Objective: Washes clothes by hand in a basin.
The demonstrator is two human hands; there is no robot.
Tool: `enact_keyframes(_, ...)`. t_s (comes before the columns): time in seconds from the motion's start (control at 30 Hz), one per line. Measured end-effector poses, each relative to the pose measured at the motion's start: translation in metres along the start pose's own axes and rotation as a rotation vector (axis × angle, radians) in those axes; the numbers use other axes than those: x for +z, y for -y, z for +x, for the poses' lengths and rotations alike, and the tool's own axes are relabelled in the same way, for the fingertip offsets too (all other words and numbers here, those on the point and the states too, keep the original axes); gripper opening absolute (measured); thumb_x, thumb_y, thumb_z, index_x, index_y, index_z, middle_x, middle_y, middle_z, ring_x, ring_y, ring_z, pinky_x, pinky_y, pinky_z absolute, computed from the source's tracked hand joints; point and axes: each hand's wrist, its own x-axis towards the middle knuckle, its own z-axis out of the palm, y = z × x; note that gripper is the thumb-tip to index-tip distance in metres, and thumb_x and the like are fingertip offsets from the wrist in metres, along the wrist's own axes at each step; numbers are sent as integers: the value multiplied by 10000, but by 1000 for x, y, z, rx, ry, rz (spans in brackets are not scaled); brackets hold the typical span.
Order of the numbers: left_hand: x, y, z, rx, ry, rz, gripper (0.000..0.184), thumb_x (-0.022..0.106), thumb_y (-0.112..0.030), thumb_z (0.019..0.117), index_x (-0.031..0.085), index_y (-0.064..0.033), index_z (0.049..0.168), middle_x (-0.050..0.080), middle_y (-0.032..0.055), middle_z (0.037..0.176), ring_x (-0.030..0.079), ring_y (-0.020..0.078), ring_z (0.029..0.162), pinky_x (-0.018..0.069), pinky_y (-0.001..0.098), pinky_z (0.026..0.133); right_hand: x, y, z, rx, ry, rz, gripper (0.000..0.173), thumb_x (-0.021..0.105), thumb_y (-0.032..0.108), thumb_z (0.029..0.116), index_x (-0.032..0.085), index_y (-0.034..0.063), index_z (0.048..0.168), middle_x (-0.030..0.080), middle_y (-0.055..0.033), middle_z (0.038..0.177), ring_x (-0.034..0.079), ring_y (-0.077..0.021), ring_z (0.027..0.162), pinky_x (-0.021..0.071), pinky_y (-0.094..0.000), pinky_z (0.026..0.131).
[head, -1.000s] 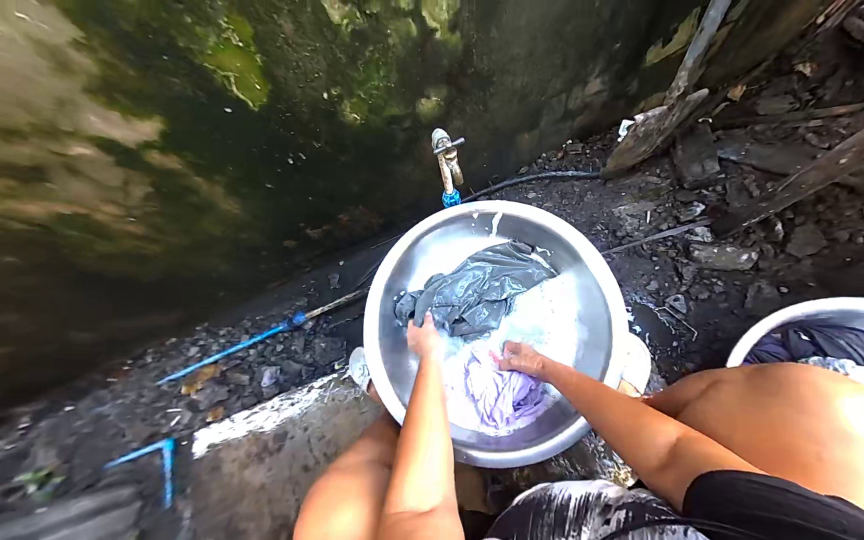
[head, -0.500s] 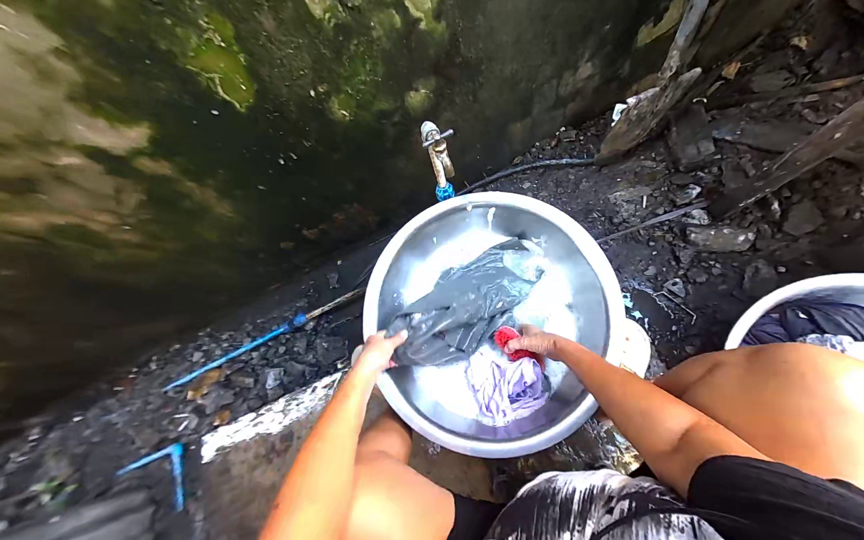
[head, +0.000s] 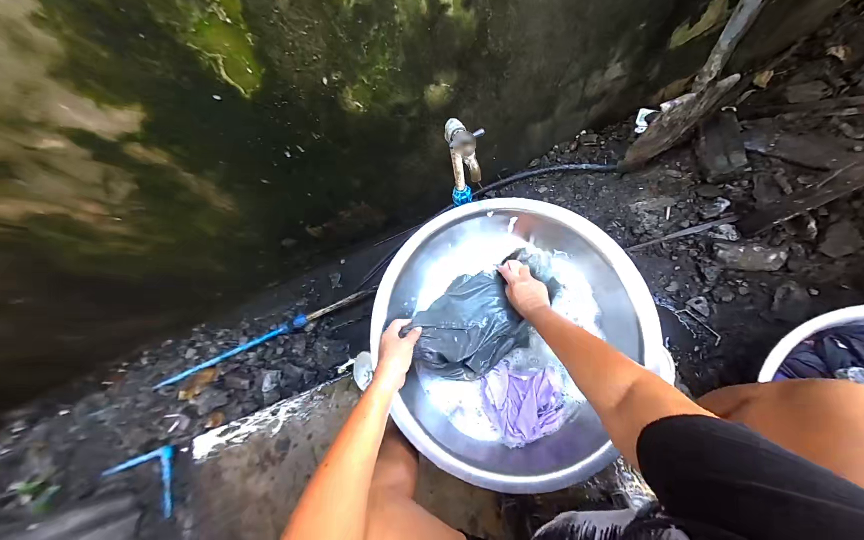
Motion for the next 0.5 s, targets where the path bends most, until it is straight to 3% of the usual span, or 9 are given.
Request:
enact_keyframes(0.1,-26,-11,-2,81,-96,105,274,645,-12,930,682,-19,1202,687,161,1208,650,240,1136,518,447,987,9,-25,-4,10,15,-11,588,451,211,1037,357,325,1606,424,-266,1555,631,-468,1191,539,-620,928)
enact_keyframes(0.13,-31,-14,-4,64,-100,193,285,648,-15,930,688,-35,1211,694,157,1216,651,255,1150,507,468,1001,10,-33,-5,8,25,37,587,450,207,1043,343,271,1617,415,-259,1574,590,-473,1262,507,-626,991)
enact_keyframes(0.2,-31,-15,-3,-19,-111,283,318,653,-41,938,672,-49,1254,683,166,1254,639,287,1192,486,501,1030,5,-42,-5,50,46,120,558,445,242,1063,361,145,1605,540,-258,1479,591,-468,1276,468,-625,1049)
enact_keyframes(0.27,-23,-2,2,-130,-155,87,417,693,-54,927,593,9,1327,637,225,1288,626,301,1180,509,473,994,-12,-30,-8,168,73,169,561,477,306,1055,387,107,1571,631,-250,1362,620,-445,1245,481,-631,1026)
enact_keyframes(0.33,-10,9,4,-264,-191,-279,522,719,-110,949,513,34,1406,570,253,1356,591,319,1187,518,484,954,-20,-2,-13,193,9,340,574,598,238,999,424,98,1527,624,-255,1348,631,-440,1216,508,-634,993)
enact_keyframes(0.4,7,8,7,-361,-209,-446,494,695,-323,989,588,25,1324,633,229,1296,620,314,1171,520,516,955,-15,48,-32,21,-58,534,546,646,202,971,483,54,1471,651,-237,1299,663,-389,1169,540,-582,987)
enact_keyframes(0.43,14,7,9,-392,-175,-460,549,625,-423,1020,574,21,1338,629,227,1313,620,318,1201,524,532,984,-8,79,-50,-97,-43,630,538,630,232,981,491,59,1471,669,-201,1285,675,-333,1157,551,-537,995)
enact_keyframes(0.5,27,0,5,-372,-143,-464,493,458,-412,1095,582,9,1318,643,209,1260,634,293,1148,537,509,948,14,130,-91,-330,47,771,561,604,291,990,500,51,1487,656,-167,1350,664,-283,1205,535,-500,1042)
